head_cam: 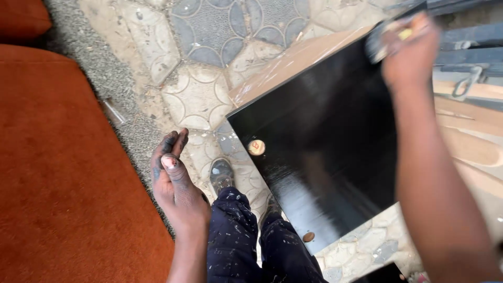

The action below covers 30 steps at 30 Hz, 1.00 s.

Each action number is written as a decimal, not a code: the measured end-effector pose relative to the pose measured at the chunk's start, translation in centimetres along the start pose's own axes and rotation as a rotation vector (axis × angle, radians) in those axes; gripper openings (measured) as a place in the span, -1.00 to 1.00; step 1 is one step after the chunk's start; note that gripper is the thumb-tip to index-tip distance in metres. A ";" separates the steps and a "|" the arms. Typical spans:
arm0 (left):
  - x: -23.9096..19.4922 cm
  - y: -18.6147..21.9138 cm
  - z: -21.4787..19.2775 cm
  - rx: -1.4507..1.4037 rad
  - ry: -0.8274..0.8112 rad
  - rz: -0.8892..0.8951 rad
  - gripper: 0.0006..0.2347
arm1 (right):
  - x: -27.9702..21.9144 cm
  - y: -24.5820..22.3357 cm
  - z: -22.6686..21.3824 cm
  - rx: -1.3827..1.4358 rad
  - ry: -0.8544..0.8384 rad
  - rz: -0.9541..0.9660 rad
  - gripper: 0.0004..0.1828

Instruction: Applying black paint or stain to a wooden furniture panel using a sponge

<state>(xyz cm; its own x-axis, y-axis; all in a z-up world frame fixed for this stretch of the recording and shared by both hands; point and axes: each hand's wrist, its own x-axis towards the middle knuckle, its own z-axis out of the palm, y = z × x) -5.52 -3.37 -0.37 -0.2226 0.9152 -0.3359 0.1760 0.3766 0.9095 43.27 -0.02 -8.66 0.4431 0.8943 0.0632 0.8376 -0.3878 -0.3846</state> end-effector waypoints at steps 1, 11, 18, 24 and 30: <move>-0.1 0.3 -0.2 0.004 0.009 0.003 -0.47 | -3.8 -5.2 1.3 0.009 -0.003 -0.005 -0.84; -3.8 3.5 -0.6 -0.213 0.187 0.267 -0.54 | -22.0 -33.9 5.6 0.332 -0.489 -0.029 -0.78; -8.9 1.4 0.1 -0.040 0.045 0.064 -0.83 | -19.5 -24.0 -2.3 0.485 -0.200 0.193 -0.73; -14.6 2.6 1.6 0.000 -0.366 0.110 -0.86 | -26.0 -16.9 -8.0 0.710 -0.146 0.442 -0.75; -22.0 1.4 4.8 0.106 -0.565 0.172 -0.79 | -37.3 -10.5 -10.3 0.902 -0.056 0.772 -0.67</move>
<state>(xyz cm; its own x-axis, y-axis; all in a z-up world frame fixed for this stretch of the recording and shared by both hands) 4.22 -22.26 7.11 0.3564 0.8881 -0.2903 0.2655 0.2016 0.9428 21.22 -31.61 2.52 0.6985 0.5104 -0.5016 -0.1821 -0.5511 -0.8143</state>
